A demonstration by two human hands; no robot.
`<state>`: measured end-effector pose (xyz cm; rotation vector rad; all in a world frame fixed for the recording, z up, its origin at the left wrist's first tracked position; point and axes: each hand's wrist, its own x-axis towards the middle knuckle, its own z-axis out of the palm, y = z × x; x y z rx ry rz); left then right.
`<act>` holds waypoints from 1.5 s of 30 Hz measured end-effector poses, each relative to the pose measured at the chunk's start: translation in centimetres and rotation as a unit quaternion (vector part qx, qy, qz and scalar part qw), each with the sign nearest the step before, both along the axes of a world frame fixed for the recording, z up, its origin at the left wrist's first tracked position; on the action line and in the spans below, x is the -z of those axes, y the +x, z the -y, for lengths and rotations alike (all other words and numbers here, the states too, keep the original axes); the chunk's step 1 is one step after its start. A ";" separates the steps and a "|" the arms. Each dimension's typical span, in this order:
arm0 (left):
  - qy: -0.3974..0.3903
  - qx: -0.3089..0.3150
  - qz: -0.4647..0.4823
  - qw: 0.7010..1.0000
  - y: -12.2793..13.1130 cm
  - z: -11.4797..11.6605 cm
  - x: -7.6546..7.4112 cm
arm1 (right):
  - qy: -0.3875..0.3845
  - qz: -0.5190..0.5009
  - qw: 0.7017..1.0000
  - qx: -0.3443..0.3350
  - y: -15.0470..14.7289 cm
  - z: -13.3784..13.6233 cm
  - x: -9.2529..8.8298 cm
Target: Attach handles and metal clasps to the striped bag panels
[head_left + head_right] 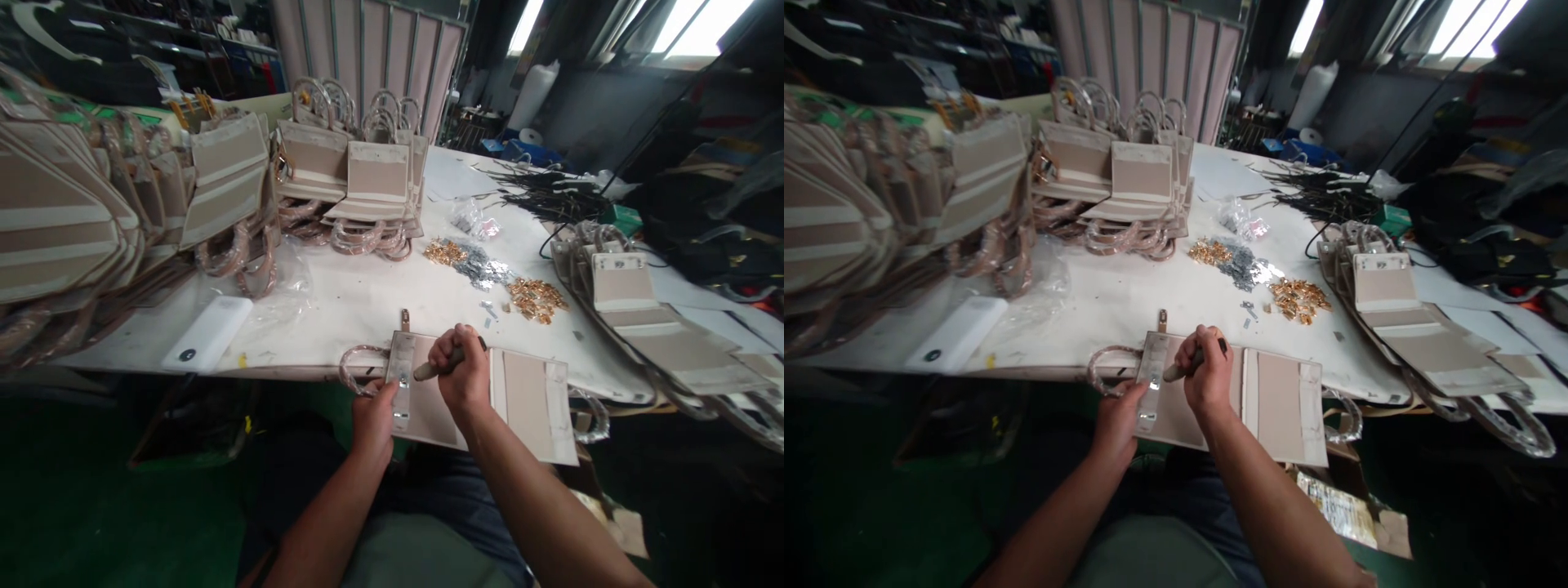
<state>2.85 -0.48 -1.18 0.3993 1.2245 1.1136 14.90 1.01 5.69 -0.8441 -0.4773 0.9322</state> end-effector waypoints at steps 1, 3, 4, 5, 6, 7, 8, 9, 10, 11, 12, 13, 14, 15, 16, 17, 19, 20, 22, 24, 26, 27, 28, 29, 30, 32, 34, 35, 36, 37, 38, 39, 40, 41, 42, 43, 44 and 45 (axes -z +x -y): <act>-0.001 0.000 0.000 1.000 0.0 0.0 0.0 | 0.004 -0.011 1.000 -0.006 -0.2 -0.4 0.1; -0.005 0.003 0.000 1.000 0.0 0.0 -0.1 | 0.006 -0.027 1.000 -0.013 -0.3 -0.9 0.6; -0.008 0.005 0.000 1.000 0.0 0.0 -0.1 | 0.008 -0.034 0.999 -0.014 -0.3 -1.0 0.8; -0.011 0.008 0.000 1.000 0.0 0.0 -0.2 | 0.014 -0.038 0.999 -0.015 -0.3 -1.0 1.1; -0.013 0.010 0.000 1.000 0.0 0.0 -0.2 | 0.021 -0.038 0.999 -0.018 -0.3 -1.0 1.4; -0.016 0.012 -0.001 1.000 0.0 0.0 -0.2 | 0.028 -0.031 0.999 -0.025 -0.4 -0.9 1.6; -0.018 0.014 -0.003 1.000 0.0 0.0 -0.2 | 0.036 -0.013 0.999 -0.035 -0.5 -0.7 1.8; -0.019 0.016 -0.006 1.000 0.0 -0.1 -0.1 | 0.043 0.019 0.998 -0.050 -0.8 -0.6 2.0; -0.020 0.018 -0.010 1.000 -0.1 -0.1 -0.1 | 0.047 0.064 0.995 -0.064 -1.0 -0.4 2.2; -0.019 0.019 -0.015 1.000 -0.1 -0.2 0.0 | 0.049 0.121 0.988 -0.080 -1.3 -0.3 2.3; -0.018 0.020 -0.021 0.999 -0.2 -0.2 0.0 | 0.046 0.182 0.978 -0.094 -1.5 -0.2 2.3; -0.016 0.020 -0.025 0.999 -0.2 -0.2 0.0 | 0.040 0.238 0.965 -0.106 -1.6 -0.2 2.3; -0.014 0.021 -0.029 0.999 -0.2 -0.2 -0.1 | 0.029 0.278 0.953 -0.118 -1.7 -0.3 2.2; -0.012 0.022 -0.031 0.999 -0.3 -0.2 -0.2 | 0.016 0.298 0.946 -0.127 -1.7 -0.5 2.0; -0.010 0.024 -0.030 0.999 -0.3 -0.2 -0.3 | 0.004 0.298 0.945 -0.134 -1.7 -0.8 1.7; -0.008 0.025 -0.029 0.999 -0.3 -0.2 -0.5 | -0.005 0.288 0.947 -0.140 -1.6 -1.1 1.3; -0.002 0.024 -0.024 0.999 -0.3 -0.2 -0.7 | -0.015 0.267 0.952 -0.150 -1.6 -1.8 0.1; 0.001 0.022 -0.022 1.000 -0.2 -0.2 -0.7 | -0.017 0.270 0.949 -0.160 -1.7 -2.2 -0.5; 0.005 0.016 -0.022 1.000 -0.2 -0.1 -0.6 | -0.019 0.305 0.934 -0.187 -2.2 -2.7 -1.6; 0.005 0.009 -0.024 1.000 -0.2 -0.1 -0.4 | -0.021 0.362 0.906 -0.219 -2.7 -3.0 -2.1; 0.006 0.004 -0.026 1.000 -0.2 0.0 -0.3 | -0.023 0.416 0.875 -0.246 -3.0 -3.1 -1.9; 0.008 0.004 -0.026 1.000 -0.2 0.0 -0.4 | -0.024 0.432 0.866 -0.252 -3.0 -3.0 -1.6; 0.009 0.006 -0.025 1.000 -0.3 0.0 -0.4 | -0.025 0.437 0.862 -0.254 -2.9 -2.9 -1.2; 0.011 0.008 -0.024 1.000 -0.3 0.0 -0.5 | -0.023 0.434 0.865 -0.252 -2.6 -2.8 -0.8; 0.012 0.009 -0.023 1.000 -0.3 0.0 -0.6 | -0.019 0.426 0.870 -0.250 -2.3 -2.6 -0.4; 0.014 0.010 -0.020 1.000 -0.4 0.1 -0.7 | -0.008 0.405 0.879 -0.251 -1.7 -2.4 -0.1; 0.016 0.009 -0.019 1.000 -0.4 0.1 -0.6 | 0.006 0.377 0.891 -0.253 -1.2 -2.2 -0.4; 0.015 0.008 -0.018 1.000 -0.4 0.1 -0.4 | 0.017 0.352 0.903 -0.244 -1.0 -2.0 -0.7; 0.014 0.009 -0.017 1.000 -0.4 0.1 -0.3 | 0.032 0.323 0.918 -0.229 -1.0 -1.8 -1.0; 0.013 0.010 -0.016 1.000 -0.3 0.1 -0.1 | 0.048 0.295 0.930 -0.213 -1.0 -1.7 -1.2; 0.012 0.011 -0.015 1.000 -0.3 0.1 0.0 | 0.064 0.275 0.938 -0.201 -1.0 -1.5 -1.3; 0.011 0.011 -0.014 1.000 -0.3 0.2 0.1 | 0.078 0.265 0.941 -0.195 -1.1 -1.4 -1.2; 0.010 0.011 -0.014 1.000 -0.3 0.2 0.1 | 0.085 0.263 0.942 -0.192 -1.2 -1.3 -0.9; 0.009 0.009 -0.015 1.000 -0.3 0.2 0.0 | 0.085 0.266 0.941 -0.191 -1.3 -1.2 -0.5; 0.007 0.009 -0.015 1.000 -0.3 0.2 -0.1 | 0.080 0.270 0.941 -0.190 -1.3 -1.1 -0.2; 0.005 0.009 -0.016 1.000 -0.3 0.2 -0.2 | 0.074 0.272 0.941 -0.187 -1.3 -1.0 0.2; 0.002 0.011 -0.015 1.000 -0.3 0.2 -0.3 | 0.068 0.272 0.942 -0.184 -1.2 -1.0 0.4; 0.000 0.015 -0.013 1.000 -0.3 0.2 -0.3 | 0.060 0.270 0.944 -0.181 -1.2 -0.9 0.5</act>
